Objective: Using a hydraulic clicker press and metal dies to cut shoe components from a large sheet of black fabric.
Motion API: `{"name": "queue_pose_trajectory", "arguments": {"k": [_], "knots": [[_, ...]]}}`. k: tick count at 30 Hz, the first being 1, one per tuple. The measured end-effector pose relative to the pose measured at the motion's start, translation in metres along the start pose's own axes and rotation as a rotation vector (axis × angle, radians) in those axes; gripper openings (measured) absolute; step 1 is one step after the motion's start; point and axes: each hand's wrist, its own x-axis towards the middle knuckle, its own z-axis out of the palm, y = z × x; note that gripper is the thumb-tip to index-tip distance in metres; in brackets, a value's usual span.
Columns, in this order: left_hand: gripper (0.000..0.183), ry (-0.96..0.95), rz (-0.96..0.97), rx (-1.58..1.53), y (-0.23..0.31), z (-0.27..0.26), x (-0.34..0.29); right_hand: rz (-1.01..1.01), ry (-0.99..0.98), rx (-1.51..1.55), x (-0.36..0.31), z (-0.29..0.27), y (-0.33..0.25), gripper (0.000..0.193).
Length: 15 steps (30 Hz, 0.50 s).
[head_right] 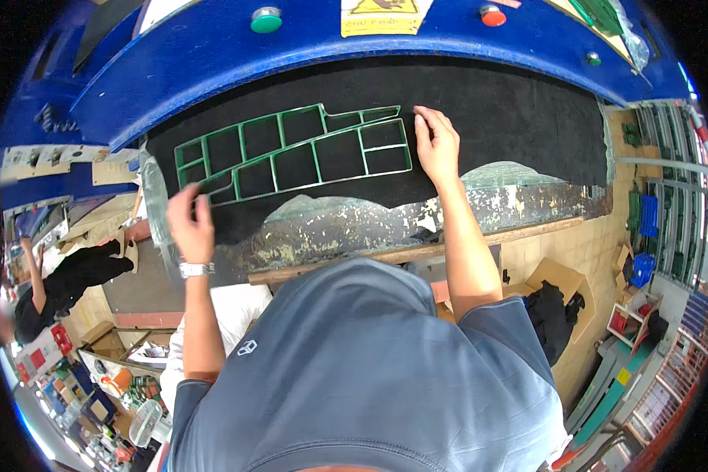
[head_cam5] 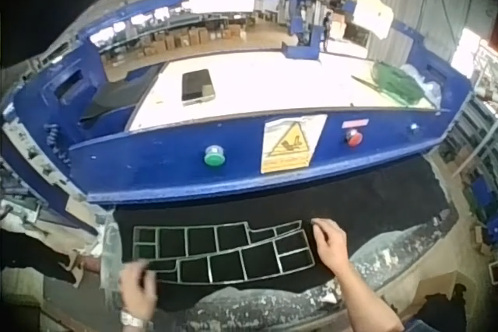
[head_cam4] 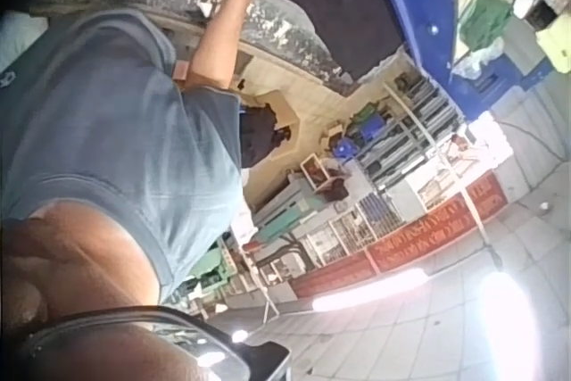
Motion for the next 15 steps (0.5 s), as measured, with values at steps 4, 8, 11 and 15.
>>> {"name": "queue_pose_trajectory", "arguments": {"k": [4, 8, 11, 15], "knots": [[0.024, -0.518, 0.042, -0.343, 0.044, -0.003, -0.050, -0.074, 0.026, 0.029, 0.000, 0.003, -0.072, 0.023], [0.036, -0.714, 0.171, -0.169, 0.042, 0.006, -0.118, -0.201, -0.103, 0.075, -0.006, 0.018, -0.166, 0.023], [0.038, -0.581, 0.161, -0.103, 0.045, 0.006, -0.131, -0.449, -0.107, 0.132, 0.002, 0.037, -0.227, 0.024], [0.038, -0.406, 0.167, -0.048, 0.036, 0.017, -0.132, -0.478, -0.270, 0.110, 0.020, 0.056, -0.297, 0.022]]}}
